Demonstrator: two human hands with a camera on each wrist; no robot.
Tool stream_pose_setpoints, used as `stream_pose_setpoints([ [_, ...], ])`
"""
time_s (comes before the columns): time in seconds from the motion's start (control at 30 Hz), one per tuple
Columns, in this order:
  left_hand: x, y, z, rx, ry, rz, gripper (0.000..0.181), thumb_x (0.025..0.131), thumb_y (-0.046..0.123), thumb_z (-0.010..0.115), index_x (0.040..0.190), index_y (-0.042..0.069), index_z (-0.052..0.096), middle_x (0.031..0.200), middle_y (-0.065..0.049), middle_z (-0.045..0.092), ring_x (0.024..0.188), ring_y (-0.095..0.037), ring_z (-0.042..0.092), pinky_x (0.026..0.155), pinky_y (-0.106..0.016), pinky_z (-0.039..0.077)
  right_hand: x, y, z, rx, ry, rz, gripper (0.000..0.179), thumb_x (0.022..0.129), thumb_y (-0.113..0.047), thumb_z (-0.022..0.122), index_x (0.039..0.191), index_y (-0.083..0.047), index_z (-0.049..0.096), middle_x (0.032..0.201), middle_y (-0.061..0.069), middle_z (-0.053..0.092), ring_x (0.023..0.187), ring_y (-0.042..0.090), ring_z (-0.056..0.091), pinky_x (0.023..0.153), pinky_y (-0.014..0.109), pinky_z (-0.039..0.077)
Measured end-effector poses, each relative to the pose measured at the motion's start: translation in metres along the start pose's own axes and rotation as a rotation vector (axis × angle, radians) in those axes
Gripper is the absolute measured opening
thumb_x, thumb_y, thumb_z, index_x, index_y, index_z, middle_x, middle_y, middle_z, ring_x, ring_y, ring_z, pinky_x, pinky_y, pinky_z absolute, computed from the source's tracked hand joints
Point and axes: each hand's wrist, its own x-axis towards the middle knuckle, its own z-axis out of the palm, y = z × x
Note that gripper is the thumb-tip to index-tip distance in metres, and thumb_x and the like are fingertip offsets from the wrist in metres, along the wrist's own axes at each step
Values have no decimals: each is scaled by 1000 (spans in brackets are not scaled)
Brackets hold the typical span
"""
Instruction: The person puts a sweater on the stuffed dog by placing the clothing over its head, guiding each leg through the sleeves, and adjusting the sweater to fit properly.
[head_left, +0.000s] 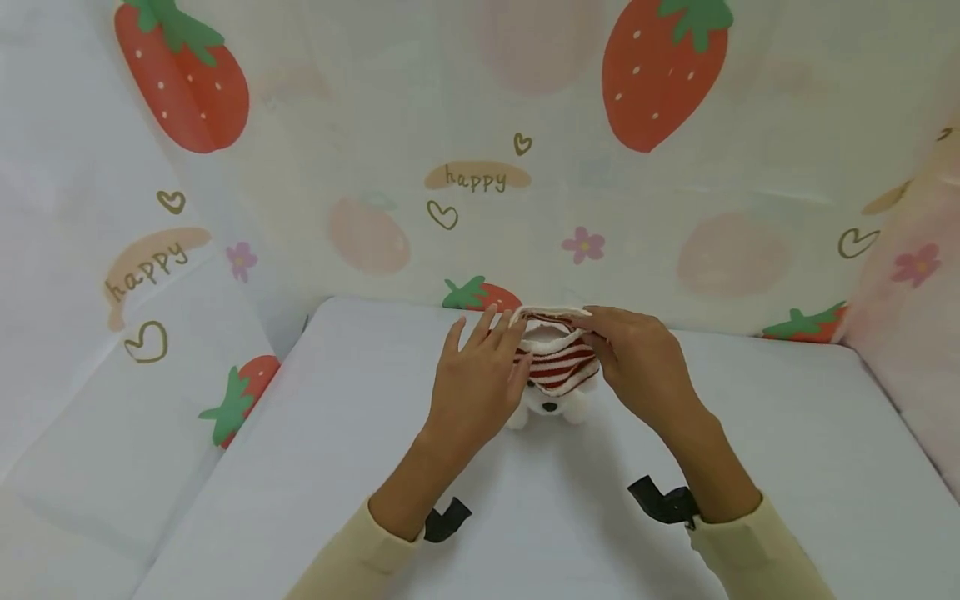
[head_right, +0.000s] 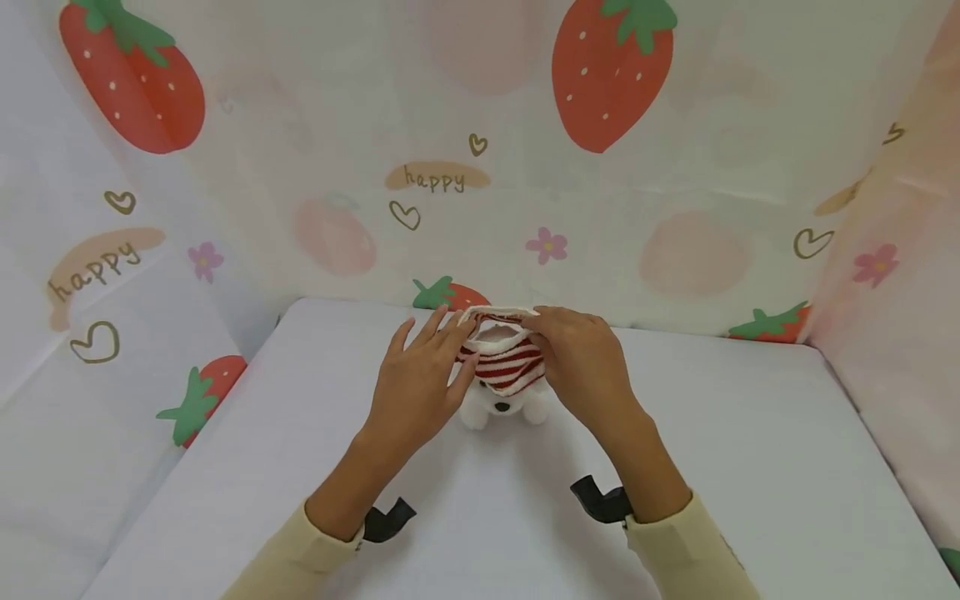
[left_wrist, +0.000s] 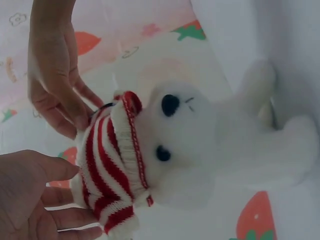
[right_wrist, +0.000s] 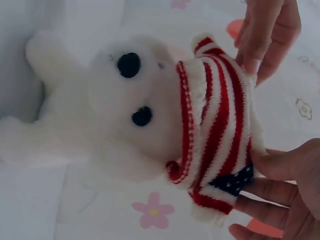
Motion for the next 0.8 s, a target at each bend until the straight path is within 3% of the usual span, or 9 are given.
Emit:
stream_pose_setpoints([
  [0.13, -2, -2, 5, -71, -10, -21, 44, 101, 33, 61, 141, 13, 60, 142, -6, 60, 142, -22, 46, 113, -50, 36, -7, 5, 5, 87, 56, -14, 39, 89, -1, 75, 127, -8, 71, 133, 14, 65, 119, 35, 63, 89, 53, 53],
  [0.23, -3, -3, 8, -107, -5, -27, 43, 102, 31, 61, 141, 14, 60, 141, -5, 61, 142, -22, 45, 113, -50, 36, -14, 12, 9, 172, 247, -26, 38, 89, 2, 74, 126, -6, 71, 128, 12, 68, 120, 30, 63, 96, 45, 51],
  [0.33, -3, -4, 9, -117, 8, -24, 42, 102, 31, 61, 141, 15, 60, 140, -5, 62, 141, -22, 46, 113, -50, 37, -23, 21, 11, 232, 452, 64, 25, 92, 4, 69, 116, -1, 74, 107, 12, 76, 96, 23, 70, 89, 23, 52],
  [0.4, -3, -4, 9, -118, 18, -20, 42, 101, 31, 61, 140, 14, 60, 140, -6, 62, 140, -22, 47, 112, -50, 38, -30, 27, 13, 246, 479, 180, 15, 94, 1, 66, 105, 0, 76, 88, 10, 76, 75, 19, 68, 71, 14, 48],
  [0.43, -3, -4, 10, -119, 22, -19, 43, 101, 31, 62, 141, 14, 60, 140, -6, 62, 140, -22, 48, 111, -50, 38, -33, 30, 14, 255, 435, 246, 13, 95, -2, 65, 101, 1, 76, 81, 10, 75, 67, 17, 65, 64, 15, 47],
  [0.5, -3, -5, 10, -132, 28, -18, 43, 101, 30, 62, 141, 14, 60, 140, -6, 62, 139, -23, 49, 111, -50, 39, -38, 34, 16, 289, 262, 374, 15, 98, -11, 64, 98, -1, 75, 74, 7, 73, 61, 16, 62, 57, 19, 46],
  [0.63, -3, -6, 12, -192, 47, -33, 44, 99, 27, 65, 141, 14, 60, 139, -6, 63, 136, -23, 52, 109, -47, 42, -40, 41, 25, 425, -94, 538, 30, 104, -28, 59, 106, -2, 74, 81, 7, 74, 66, 21, 66, 61, 33, 52],
  [0.7, -4, -8, 13, -236, 65, -45, 45, 98, 26, 68, 141, 15, 60, 138, -5, 64, 135, -23, 54, 107, -45, 44, -37, 43, 30, 506, -169, 579, 35, 104, -31, 57, 113, -1, 71, 89, 11, 74, 71, 24, 67, 66, 35, 55],
  [0.8, -5, -9, 16, -297, 96, -61, 48, 96, 25, 71, 141, 15, 60, 136, -4, 65, 132, -24, 56, 104, -43, 47, -34, 44, 35, 625, -207, 619, 36, 104, -28, 57, 122, 1, 66, 101, 17, 73, 78, 25, 67, 68, 33, 57],
])
